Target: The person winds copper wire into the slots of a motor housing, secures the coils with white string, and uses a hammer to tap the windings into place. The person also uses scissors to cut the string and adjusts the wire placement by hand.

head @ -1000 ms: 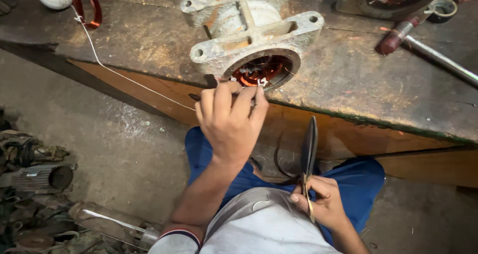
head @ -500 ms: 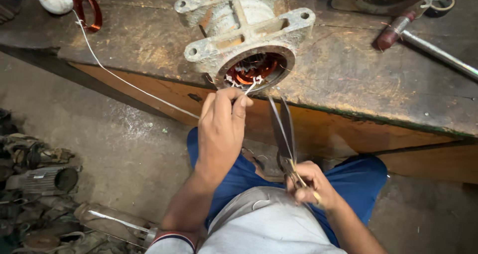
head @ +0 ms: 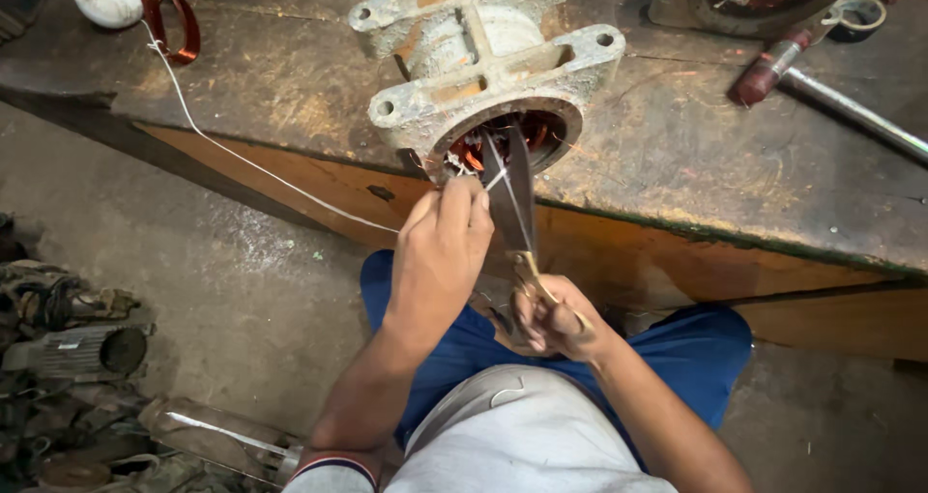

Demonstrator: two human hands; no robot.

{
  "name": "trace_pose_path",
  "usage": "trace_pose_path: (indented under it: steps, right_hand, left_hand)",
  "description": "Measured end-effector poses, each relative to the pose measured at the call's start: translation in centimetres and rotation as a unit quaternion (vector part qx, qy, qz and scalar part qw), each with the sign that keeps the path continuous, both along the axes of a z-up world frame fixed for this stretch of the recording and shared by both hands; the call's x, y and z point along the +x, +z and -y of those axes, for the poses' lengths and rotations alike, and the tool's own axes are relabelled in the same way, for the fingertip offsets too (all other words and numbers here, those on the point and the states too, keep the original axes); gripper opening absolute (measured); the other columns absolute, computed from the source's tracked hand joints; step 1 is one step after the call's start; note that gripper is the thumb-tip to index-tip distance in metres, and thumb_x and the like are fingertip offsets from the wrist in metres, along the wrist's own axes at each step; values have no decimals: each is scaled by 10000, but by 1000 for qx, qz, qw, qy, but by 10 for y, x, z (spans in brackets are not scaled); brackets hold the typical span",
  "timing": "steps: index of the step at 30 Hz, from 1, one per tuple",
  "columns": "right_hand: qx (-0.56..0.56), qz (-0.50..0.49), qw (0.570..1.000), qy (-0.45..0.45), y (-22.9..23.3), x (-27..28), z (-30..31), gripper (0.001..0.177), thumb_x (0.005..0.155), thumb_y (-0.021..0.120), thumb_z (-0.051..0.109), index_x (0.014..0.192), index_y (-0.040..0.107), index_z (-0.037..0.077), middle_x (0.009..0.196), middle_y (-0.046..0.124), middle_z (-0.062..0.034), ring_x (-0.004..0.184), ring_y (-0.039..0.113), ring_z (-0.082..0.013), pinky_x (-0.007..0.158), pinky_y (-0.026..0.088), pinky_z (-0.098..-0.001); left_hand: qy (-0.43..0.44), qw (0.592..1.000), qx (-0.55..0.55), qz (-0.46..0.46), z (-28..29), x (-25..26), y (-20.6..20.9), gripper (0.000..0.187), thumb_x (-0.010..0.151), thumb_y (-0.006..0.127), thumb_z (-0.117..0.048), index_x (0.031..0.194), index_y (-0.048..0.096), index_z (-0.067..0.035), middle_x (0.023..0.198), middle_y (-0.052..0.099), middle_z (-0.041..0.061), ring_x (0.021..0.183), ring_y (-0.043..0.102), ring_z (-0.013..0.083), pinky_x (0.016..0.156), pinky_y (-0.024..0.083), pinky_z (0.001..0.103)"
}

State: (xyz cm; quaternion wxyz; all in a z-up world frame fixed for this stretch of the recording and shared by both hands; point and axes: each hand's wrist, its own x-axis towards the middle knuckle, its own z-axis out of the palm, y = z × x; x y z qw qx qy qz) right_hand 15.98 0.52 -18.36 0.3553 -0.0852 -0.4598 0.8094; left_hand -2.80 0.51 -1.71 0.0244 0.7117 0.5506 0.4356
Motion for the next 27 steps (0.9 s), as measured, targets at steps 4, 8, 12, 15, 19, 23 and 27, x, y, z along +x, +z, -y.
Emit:
trace_pose_path:
  steps: [4, 8, 12, 15, 19, 23, 27]
  right_hand:
    - [-26, -3, 1000, 6, 4, -6, -4, 743, 785, 708, 775, 897, 545, 59, 719, 513, 8, 591, 499, -78, 546, 389, -226]
    - [-59, -25, 998, -6, 1, -7, 1, 736, 780, 713, 775, 879, 531, 68, 687, 465, 29, 562, 438, -57, 507, 345, -212]
    - [-55, -15, 998, -30, -5, -5, 6, 692, 811, 714, 747, 840, 499, 90, 626, 458, 46, 488, 422, -31, 441, 333, -198]
    - [95, 186, 975, -71, 3, 13, 15, 651, 900, 665, 704, 770, 537, 79, 625, 579, 9, 499, 599, -84, 479, 472, -234]
    - [247, 270, 904, -222, 51, 71, 43, 478, 914, 698, 533, 832, 663, 64, 649, 650, -5, 549, 683, -87, 494, 515, -232]
    - [175, 550, 672, -464, 129, 158, 74, 150, 852, 709, 74, 984, 734, 9, 769, 695, -77, 652, 666, -184, 592, 511, -299]
    - [314, 748, 345, -471, 159, 220, 32, 128, 1083, 709, 72, 1017, 730, -35, 842, 681, -153, 670, 623, -252, 665, 503, -378]
  left_hand:
    - [14, 1000, 12, -21, -3, 0, 4, 133, 1014, 645, -103, 1129, 603, -53, 914, 670, 189, 870, 638, 403, 750, 513, 490]
    - [13, 1000, -11, -19, -5, -3, 0, 159, 1019, 646, -98, 1166, 621, -43, 840, 650, 203, 822, 627, 416, 724, 497, 509]
    - [10, 1000, -15, -14, -6, -2, -9, 170, 1018, 641, -88, 1178, 618, -38, 852, 644, 213, 833, 625, 422, 723, 496, 506]
    - [-46, 998, -50, -18, 4, -18, -2, 138, 1021, 612, -115, 1141, 600, -48, 924, 649, 201, 884, 640, 411, 750, 516, 488]
    - [-82, 957, -260, -102, 21, -100, 16, 230, 931, 600, -269, 1051, 635, -75, 896, 669, 184, 845, 657, 409, 682, 511, 504]
    - [243, 884, -311, -250, 16, -196, 1, 265, 1107, 588, -341, 1221, 658, -112, 950, 697, 175, 896, 657, 383, 802, 505, 540]
    - [325, 889, 13, -321, 10, -202, -19, 190, 1169, 604, -257, 1223, 645, -80, 1264, 624, 160, 1281, 542, 387, 1098, 361, 527]
